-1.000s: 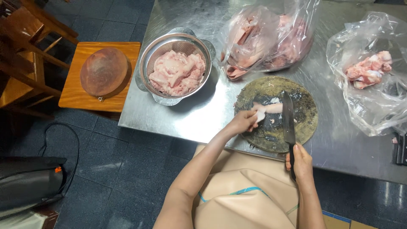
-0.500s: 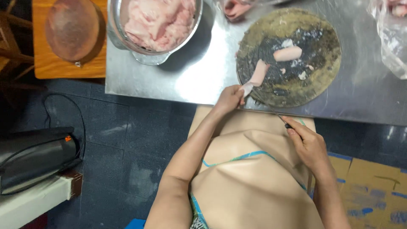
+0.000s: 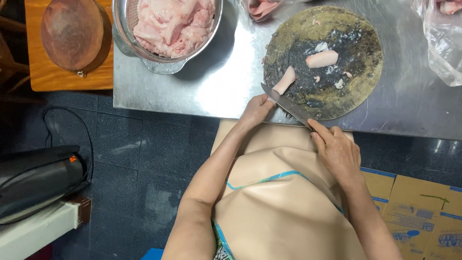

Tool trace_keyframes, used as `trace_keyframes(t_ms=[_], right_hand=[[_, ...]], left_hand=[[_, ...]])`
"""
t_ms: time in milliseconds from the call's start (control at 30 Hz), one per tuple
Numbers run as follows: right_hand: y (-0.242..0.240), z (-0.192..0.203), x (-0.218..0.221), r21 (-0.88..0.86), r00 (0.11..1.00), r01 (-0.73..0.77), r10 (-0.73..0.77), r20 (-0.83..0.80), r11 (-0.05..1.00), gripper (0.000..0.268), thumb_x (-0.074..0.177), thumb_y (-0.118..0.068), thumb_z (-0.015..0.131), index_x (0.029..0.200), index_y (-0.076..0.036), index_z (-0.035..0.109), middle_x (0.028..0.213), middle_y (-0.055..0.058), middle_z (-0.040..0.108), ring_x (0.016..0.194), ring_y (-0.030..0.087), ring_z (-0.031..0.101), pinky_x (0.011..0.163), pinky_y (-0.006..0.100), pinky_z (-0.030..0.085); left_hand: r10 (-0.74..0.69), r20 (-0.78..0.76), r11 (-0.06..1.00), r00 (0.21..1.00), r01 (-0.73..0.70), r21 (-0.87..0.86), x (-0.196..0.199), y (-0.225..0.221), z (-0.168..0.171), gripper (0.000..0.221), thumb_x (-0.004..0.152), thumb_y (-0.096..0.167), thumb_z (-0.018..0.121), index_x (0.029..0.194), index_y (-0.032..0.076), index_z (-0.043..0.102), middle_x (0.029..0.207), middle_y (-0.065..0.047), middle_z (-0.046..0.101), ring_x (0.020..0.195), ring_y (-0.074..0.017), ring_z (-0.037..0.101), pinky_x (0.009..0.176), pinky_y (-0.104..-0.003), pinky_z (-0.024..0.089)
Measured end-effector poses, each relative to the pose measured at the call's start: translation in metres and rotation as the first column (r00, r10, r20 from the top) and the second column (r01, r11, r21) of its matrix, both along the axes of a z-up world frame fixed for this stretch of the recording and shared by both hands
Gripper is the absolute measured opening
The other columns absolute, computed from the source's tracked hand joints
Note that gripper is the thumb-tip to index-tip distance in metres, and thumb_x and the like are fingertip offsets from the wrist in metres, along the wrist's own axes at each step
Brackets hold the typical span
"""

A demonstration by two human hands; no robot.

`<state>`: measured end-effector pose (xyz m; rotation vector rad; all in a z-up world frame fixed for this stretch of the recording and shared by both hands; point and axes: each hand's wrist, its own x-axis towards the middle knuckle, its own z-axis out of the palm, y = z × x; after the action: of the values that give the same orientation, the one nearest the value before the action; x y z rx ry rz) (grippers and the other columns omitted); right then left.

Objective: Slicing raw meat on a cutting board and sorting the pieces into bags and a bowl

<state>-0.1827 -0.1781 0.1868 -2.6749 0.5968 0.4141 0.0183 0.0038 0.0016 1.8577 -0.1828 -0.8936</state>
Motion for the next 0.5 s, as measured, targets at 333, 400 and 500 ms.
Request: trace_keyframes(t_ms=[333, 400, 500], right_hand=[[0.010, -0.025, 0.028, -0.089, 0.989, -0.044, 0.056, 0.137, 0.995, 0.037, 0.107, -0.047, 0.048, 0.141, -0.048, 0.061, 0.089, 0.006, 0.058, 0.080, 0.035, 0.071, 0.072, 0.047, 0.056], [0.005, -0.018, 0.023, -0.095, 0.988, -0.046, 0.060, 0.141, 0.994, 0.037, 0.107, -0.048, 0.047, 0.140, -0.046, 0.063, 0.089, 0.008, 0.059, 0.080, 0.036, 0.071, 0.073, 0.047, 0.056], [-0.012, -0.020, 0.008, -0.129, 0.990, -0.050, 0.066, 0.126, 0.990, 0.038, 0.107, -0.050, 0.045, 0.141, -0.046, 0.062, 0.088, 0.009, 0.058, 0.079, 0.035, 0.071, 0.073, 0.045, 0.056]], left_hand=[[-0.076, 0.205, 0.993, 0.976, 0.056, 0.102, -0.002, -0.001, 0.028, 0.030, 0.091, 0.022, 0.050, 0.092, 0.000, 0.070, 0.074, -0.023, 0.069, 0.081, -0.0463, 0.071, 0.073, -0.057, 0.055], [-0.087, 0.220, 0.993, 0.972, 0.066, 0.103, -0.001, 0.005, 0.050, 0.029, 0.091, 0.022, 0.050, 0.090, 0.000, 0.068, 0.071, -0.023, 0.068, 0.079, -0.0442, 0.071, 0.071, -0.055, 0.055], [-0.104, 0.244, 0.992, 0.964, 0.085, 0.090, 0.005, 0.010, 0.060, 0.028, 0.092, 0.021, 0.048, 0.089, 0.000, 0.068, 0.067, -0.022, 0.067, 0.072, -0.0402, 0.071, 0.067, -0.051, 0.055]])
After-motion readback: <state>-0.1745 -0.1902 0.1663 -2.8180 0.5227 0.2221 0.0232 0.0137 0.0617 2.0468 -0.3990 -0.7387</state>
